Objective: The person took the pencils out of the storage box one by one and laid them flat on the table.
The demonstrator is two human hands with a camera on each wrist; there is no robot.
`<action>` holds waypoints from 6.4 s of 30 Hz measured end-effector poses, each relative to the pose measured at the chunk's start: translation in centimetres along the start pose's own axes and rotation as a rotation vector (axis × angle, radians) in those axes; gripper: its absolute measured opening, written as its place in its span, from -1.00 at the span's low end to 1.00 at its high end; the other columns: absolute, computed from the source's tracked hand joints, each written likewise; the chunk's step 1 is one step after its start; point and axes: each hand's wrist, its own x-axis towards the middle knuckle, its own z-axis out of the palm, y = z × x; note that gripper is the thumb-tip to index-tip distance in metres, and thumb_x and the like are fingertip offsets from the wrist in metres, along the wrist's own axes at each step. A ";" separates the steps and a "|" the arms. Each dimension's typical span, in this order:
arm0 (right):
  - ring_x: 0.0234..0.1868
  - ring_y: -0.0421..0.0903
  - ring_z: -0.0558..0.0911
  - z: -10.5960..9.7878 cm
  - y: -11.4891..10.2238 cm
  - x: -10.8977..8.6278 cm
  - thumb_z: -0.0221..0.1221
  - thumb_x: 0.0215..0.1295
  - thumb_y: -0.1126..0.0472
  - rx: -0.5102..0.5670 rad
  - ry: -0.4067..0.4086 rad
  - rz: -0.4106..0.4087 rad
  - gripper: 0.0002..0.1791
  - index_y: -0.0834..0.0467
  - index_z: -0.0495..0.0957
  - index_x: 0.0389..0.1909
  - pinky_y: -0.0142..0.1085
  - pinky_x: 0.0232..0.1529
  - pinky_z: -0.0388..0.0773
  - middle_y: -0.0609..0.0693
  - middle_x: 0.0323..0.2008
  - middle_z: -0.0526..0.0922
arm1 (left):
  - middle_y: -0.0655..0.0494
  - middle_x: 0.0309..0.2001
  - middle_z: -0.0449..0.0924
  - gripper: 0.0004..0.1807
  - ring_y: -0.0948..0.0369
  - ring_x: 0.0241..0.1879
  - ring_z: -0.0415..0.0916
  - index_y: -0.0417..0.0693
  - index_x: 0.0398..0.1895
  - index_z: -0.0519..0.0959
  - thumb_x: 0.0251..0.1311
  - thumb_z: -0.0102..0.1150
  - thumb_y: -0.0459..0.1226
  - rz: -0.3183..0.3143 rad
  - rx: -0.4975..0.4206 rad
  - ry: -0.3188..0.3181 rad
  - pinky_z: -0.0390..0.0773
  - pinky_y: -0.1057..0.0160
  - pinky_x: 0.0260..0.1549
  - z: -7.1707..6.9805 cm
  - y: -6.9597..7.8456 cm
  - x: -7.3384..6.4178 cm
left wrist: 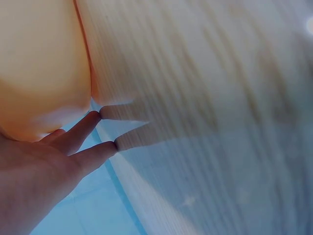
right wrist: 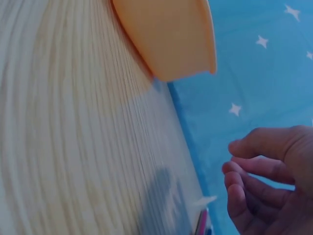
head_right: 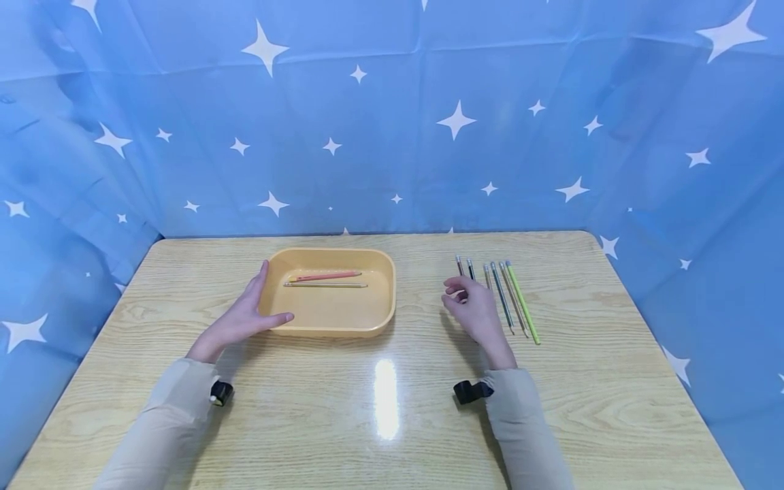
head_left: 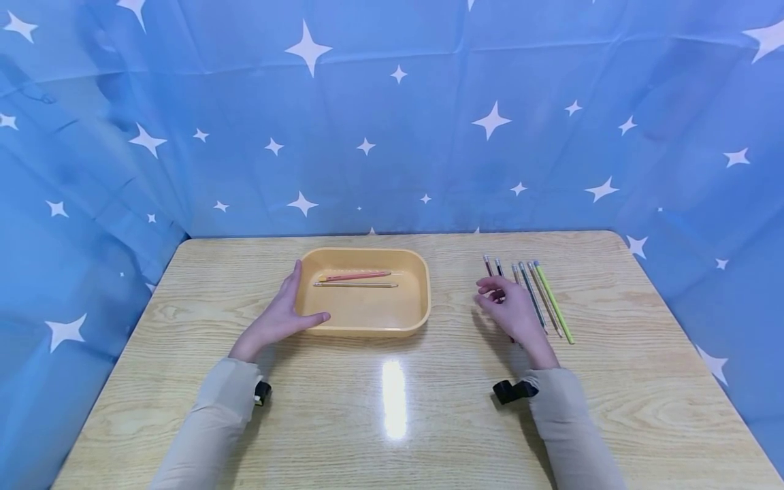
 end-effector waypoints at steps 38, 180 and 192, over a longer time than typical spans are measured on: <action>-0.34 -0.03 0.60 5.1 -8.8 4.0 0.23 0.17 0.43 0.137 -0.118 -0.242 -0.78 0.33 0.60 -0.13 -0.20 -0.28 0.59 0.11 -0.29 0.65 | -0.20 0.51 -0.42 0.32 -0.16 0.46 -0.35 -0.13 0.51 -0.49 0.06 0.38 0.00 -0.015 0.008 0.012 -0.13 -0.22 0.33 0.1 0.0 -0.1; -0.40 -0.17 0.48 10.1 -10.9 6.7 0.14 0.19 0.44 0.301 -0.433 -0.041 -0.74 0.39 0.60 -0.10 -0.44 -0.48 0.38 -0.02 -0.41 0.54 | -0.33 0.49 -0.28 0.48 -0.19 0.43 -0.13 -0.22 0.50 -0.47 -0.16 0.56 -0.05 0.012 -0.043 0.046 -0.04 -0.13 0.34 0.4 0.2 0.2; -0.33 -0.08 0.53 7.3 -10.9 5.6 0.14 0.24 0.43 0.260 -0.393 -0.086 -0.77 0.35 0.60 -0.09 -0.37 -0.38 0.46 0.04 -0.33 0.57 | -0.34 0.48 -0.25 0.46 -0.19 0.42 -0.10 -0.24 0.49 -0.47 -0.13 0.55 -0.08 0.020 -0.057 0.046 -0.04 -0.15 0.34 0.4 0.1 0.2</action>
